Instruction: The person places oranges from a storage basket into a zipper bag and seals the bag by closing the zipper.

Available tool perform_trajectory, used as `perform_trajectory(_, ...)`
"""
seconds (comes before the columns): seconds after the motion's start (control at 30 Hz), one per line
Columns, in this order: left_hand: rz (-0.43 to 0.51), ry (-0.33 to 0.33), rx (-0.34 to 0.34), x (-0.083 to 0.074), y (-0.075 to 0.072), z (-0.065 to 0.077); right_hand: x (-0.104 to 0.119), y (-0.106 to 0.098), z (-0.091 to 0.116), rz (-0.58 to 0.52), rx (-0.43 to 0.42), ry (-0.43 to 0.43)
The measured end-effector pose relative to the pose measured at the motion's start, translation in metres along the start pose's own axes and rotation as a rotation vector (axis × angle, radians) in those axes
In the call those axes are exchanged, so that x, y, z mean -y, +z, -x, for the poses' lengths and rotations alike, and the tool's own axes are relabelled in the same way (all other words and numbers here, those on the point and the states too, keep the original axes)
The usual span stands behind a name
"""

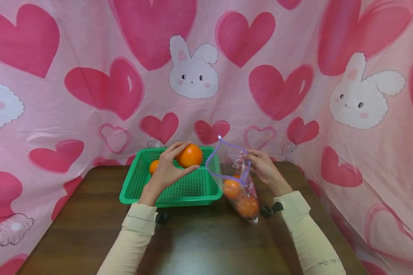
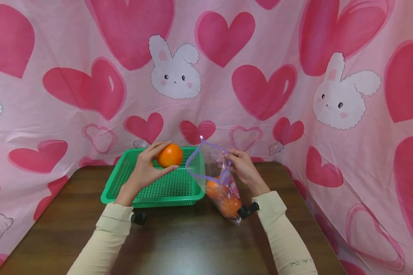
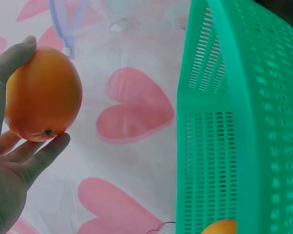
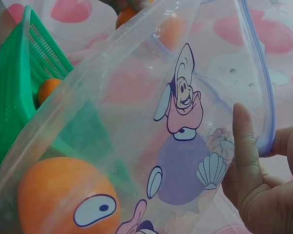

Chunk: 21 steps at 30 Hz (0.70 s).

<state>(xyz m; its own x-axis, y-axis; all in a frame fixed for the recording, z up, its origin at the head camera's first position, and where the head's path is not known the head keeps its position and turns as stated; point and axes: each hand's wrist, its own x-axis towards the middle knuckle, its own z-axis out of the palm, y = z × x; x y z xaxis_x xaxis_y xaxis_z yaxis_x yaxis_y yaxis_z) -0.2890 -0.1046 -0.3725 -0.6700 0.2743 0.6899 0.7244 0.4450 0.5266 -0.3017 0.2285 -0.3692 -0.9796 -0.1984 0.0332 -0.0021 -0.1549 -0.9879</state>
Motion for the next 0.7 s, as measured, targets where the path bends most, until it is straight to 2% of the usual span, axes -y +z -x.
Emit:
perform_trajectory(0.47,0.017,0.047,0.016,-0.02,0.004,-0.013,0.001,0.0,0.001,-0.001,-0.005,0.003)
perform_trajectory(0.7,0.043,0.07,0.05,-0.029,0.007,-0.021,0.0,-0.001,0.001,-0.015,-0.005,0.012)
